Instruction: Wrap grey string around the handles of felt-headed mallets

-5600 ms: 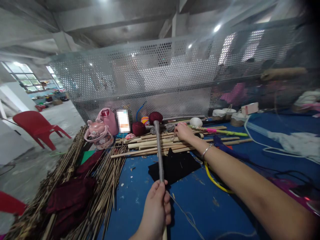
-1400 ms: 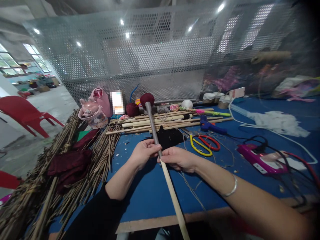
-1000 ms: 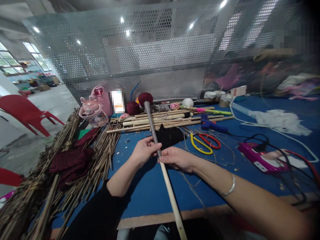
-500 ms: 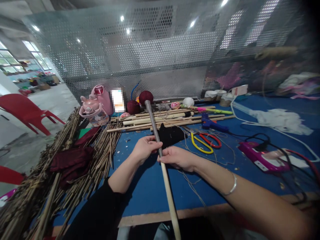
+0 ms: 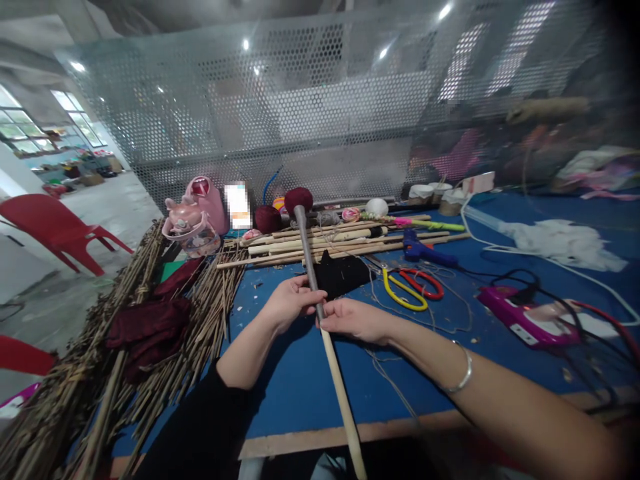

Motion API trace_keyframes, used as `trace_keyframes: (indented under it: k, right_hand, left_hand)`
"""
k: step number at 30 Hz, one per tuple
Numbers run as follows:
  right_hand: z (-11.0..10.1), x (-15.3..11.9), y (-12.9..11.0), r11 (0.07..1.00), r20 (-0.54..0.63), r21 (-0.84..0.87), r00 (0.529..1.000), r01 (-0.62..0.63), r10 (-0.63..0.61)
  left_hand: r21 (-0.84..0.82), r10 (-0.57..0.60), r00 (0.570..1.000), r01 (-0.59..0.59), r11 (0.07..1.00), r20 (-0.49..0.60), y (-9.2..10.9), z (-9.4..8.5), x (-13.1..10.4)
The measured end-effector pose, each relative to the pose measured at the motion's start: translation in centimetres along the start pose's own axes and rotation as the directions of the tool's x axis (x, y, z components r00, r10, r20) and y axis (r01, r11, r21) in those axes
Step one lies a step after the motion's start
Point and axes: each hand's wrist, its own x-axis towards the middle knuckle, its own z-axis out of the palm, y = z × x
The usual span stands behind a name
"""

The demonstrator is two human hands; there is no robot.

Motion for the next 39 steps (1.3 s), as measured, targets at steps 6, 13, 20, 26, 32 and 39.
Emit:
trace_keyframes:
  k: [6, 13, 20, 26, 32, 39]
  right_hand:
    - [-0.1, 0.2, 0.3, 1.000, -0.113, -0.017, 0.993, -0.026, 0.024]
    - [-0.2, -0.3, -0.4, 0.996, -0.124, -0.002, 0.989, -0.086, 0.085]
    - [-0.5, -0.7, -0.8, 0.992, -0.136, 0.046, 0.983, -0.121, 0.126]
    - [-0.5, -0.2, -0.4, 0.997, -0.233, -0.056, 0.972, -0.051, 0.037]
    - [-0.5, -0.7, -1.3, 0.967, -0.164, 0.144, 0.959, -0.208, 0.231]
    - [0.2, -0.2, -0.6, 0.998, -0.187, 0.026, 0.980, -0.061, 0.064]
  left_hand:
    - [-0.019, -0.044, 0.996, 0.043, 0.999, -0.080, 0.0, -0.4, -0.1]
    - [0.146, 0.056, 0.996, -0.046, 0.988, -0.065, -0.3, 0.2, 0.0]
    - [-0.173, -0.071, 0.997, 0.067, 0.983, -0.016, 0.1, 0.4, -0.1]
    - [0.034, -0.002, 0.990, 0.007, 0.999, -0.140, 0.0, 1.1, 0.1]
    - [-0.081, -0.023, 0.990, 0.012, 0.997, -0.137, 0.4, 0.4, 0.7]
    - [0.017, 0.009, 0.992, -0.007, 1.000, -0.127, 0.0, 1.1, 0.5]
